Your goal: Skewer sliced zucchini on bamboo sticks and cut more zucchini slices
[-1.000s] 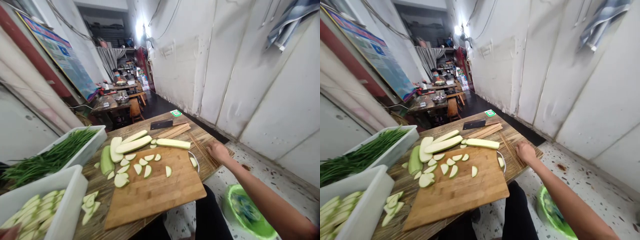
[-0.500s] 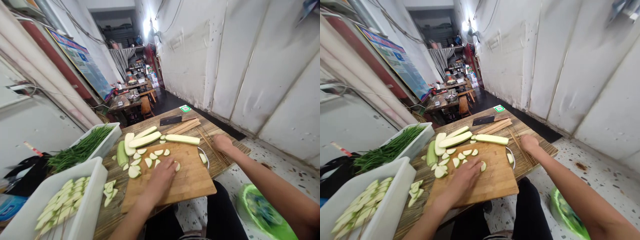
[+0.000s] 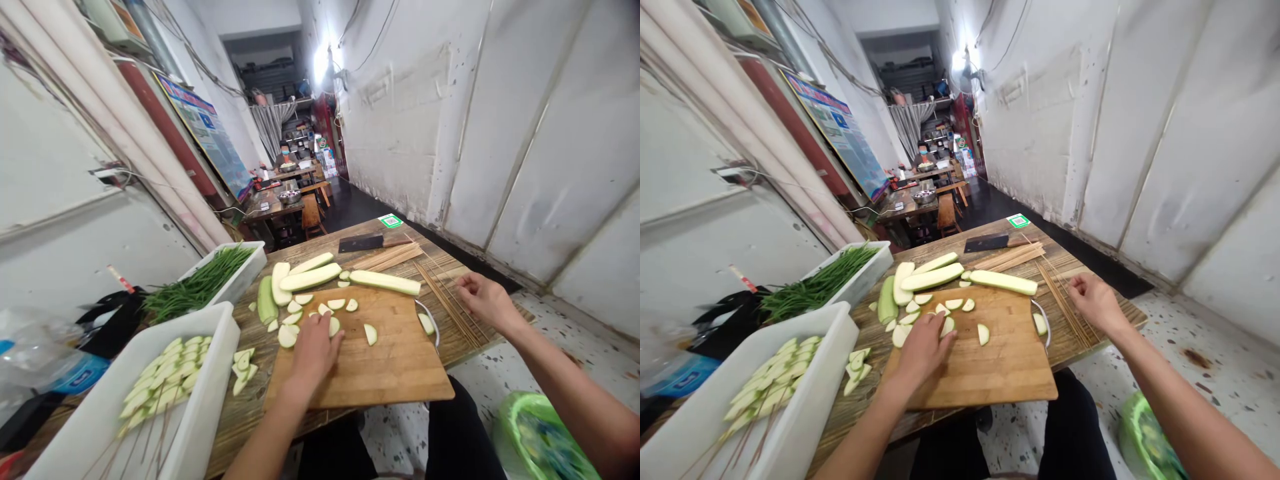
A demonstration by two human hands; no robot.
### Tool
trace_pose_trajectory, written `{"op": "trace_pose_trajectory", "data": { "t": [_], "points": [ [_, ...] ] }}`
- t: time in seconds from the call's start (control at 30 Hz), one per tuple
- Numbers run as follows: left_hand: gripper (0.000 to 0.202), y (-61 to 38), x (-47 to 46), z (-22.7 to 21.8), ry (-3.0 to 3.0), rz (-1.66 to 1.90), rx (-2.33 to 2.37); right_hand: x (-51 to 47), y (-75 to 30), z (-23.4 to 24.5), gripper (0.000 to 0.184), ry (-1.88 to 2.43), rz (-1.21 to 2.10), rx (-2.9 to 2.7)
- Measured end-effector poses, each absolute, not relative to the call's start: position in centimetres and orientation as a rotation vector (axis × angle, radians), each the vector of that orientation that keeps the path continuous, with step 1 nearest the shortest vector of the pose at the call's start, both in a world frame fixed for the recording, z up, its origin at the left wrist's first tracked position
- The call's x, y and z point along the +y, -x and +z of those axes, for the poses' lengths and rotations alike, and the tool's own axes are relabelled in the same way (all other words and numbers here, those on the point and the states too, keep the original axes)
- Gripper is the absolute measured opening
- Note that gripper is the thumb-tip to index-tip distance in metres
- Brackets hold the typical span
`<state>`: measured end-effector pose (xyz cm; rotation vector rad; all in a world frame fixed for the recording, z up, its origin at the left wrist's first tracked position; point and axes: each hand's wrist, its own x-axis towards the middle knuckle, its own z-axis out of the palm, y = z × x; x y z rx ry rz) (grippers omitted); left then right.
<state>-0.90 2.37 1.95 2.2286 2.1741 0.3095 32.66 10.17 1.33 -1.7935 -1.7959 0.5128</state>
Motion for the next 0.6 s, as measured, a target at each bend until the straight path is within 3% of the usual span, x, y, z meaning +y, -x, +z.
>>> {"op": "trace_pose_trajectory", "data": {
  "t": [0.13, 0.23, 0.33, 0.47, 0.6],
  "points": [
    [0.042, 1.2, 3.2, 0.9, -2.150, 0.344, 2.129, 4.3, -29.1, 2.3, 0.032, 1.551, 0.714, -1.757],
    [0.034, 1.4, 3.7, 0.7, -1.994, 0.635, 1.995, 0.0, -25.6, 2.1, 0.034, 1.230, 1.176, -1.539],
    [0.024, 1.9, 3.7, 1.2, -1.518, 0.922, 1.691, -3.3, -22.5, 0.9, 0.032, 1.123, 1.353, -1.416],
    [0.018, 2.4, 2.9, 1.8, -0.650, 1.050, 1.083, -6.3, -19.7, -1.0, 0.042, 1.097, 1.483, -1.416],
    [0.022, 2.1, 1.9, 1.7, -0.345, 1.163, 0.800, -7.8, -18.8, -2.2, 0.049, 1.108, 1.603, -1.520]
  ]
}}
